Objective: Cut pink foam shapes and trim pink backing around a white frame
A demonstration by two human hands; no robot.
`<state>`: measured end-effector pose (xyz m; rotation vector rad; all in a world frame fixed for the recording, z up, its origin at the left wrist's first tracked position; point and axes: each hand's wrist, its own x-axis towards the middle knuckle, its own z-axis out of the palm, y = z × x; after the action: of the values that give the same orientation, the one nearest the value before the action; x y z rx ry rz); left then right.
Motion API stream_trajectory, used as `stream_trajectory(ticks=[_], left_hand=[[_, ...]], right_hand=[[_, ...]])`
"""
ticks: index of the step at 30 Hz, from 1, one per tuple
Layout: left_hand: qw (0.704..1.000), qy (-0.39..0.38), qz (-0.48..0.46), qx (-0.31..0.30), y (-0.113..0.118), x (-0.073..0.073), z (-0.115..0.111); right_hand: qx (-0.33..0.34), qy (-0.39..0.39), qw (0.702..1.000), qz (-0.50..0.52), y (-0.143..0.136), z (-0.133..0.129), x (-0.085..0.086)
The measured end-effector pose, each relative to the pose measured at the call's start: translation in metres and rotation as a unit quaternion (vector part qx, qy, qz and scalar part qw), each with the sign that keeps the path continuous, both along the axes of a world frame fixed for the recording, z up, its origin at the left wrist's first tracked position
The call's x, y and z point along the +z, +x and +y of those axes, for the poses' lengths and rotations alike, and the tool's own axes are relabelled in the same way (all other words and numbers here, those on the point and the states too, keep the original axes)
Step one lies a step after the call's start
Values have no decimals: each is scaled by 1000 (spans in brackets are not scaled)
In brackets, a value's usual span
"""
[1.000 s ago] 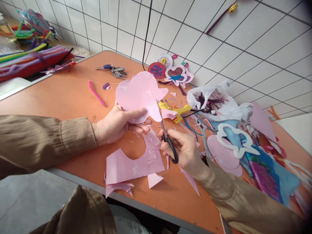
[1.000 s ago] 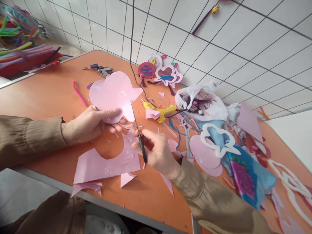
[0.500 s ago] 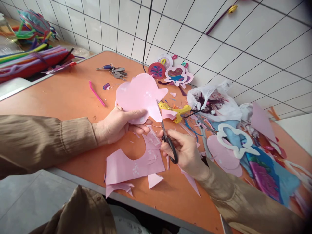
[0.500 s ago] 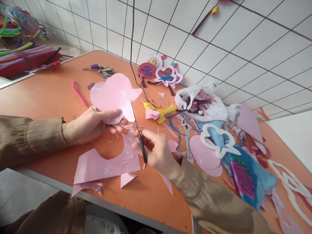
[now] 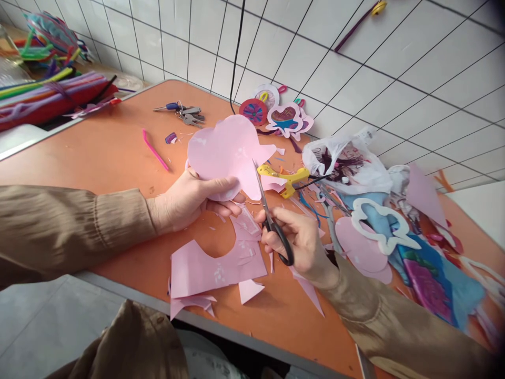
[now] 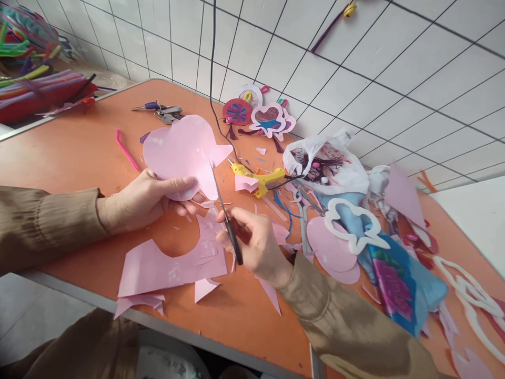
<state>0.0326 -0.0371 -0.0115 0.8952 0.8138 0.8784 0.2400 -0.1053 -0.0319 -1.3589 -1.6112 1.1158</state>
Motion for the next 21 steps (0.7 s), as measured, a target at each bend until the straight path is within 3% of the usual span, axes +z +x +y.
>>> stream_trajectory(ticks=[7,21], left_hand=[[1000,-16,-19,-9,0,1,0],[999,-34,-28,-11,0,2,-1]], right_hand=[[43,18,999,-13,4,7,-2],[49,36,998,-25,2,7,4]])
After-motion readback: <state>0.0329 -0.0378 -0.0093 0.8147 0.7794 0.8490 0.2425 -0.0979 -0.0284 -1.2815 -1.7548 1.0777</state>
